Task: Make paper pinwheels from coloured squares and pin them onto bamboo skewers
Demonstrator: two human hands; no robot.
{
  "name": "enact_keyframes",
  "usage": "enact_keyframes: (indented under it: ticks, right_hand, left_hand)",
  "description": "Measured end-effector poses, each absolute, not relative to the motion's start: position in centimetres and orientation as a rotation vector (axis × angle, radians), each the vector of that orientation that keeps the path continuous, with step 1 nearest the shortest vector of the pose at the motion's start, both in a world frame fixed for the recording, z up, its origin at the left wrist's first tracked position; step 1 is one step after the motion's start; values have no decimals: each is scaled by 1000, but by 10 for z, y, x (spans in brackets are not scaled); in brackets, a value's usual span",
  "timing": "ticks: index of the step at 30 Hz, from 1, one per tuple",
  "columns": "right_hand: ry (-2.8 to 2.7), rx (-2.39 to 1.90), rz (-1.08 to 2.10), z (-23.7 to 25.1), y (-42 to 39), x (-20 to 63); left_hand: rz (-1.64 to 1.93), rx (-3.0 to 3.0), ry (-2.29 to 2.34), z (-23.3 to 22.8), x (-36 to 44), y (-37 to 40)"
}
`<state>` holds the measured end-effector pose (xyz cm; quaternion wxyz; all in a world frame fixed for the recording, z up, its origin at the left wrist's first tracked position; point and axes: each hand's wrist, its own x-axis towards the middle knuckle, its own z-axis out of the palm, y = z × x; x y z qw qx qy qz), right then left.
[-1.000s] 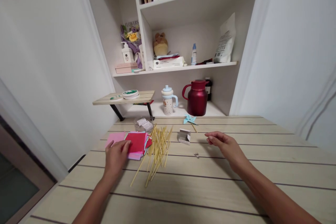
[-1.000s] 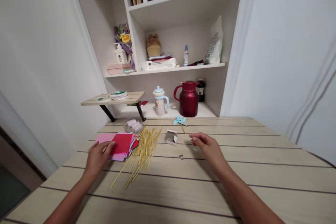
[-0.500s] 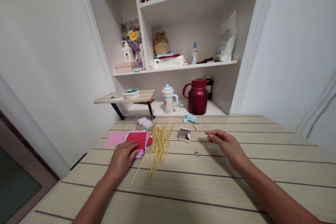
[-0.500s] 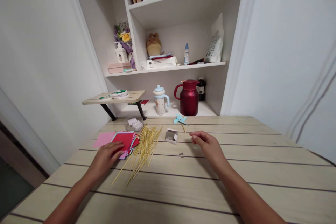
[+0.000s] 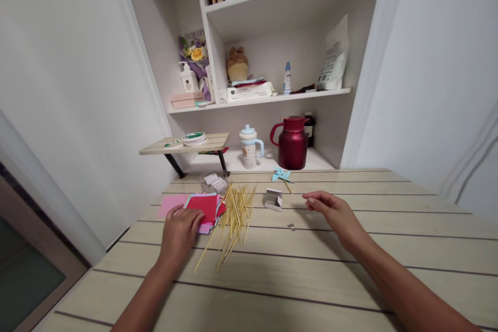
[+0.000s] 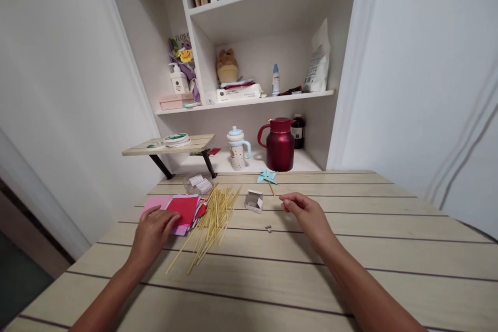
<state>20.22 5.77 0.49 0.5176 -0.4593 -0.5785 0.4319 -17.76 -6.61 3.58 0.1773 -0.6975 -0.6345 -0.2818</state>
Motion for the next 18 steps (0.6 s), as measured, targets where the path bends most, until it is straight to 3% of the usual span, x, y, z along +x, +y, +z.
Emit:
enact_keyframes:
  ticks: [18]
  right_hand:
    - [-1400, -1082, 1048, 10, 53, 199]
  left_hand:
    - [-764, -1878, -1896, 14, -145, -56]
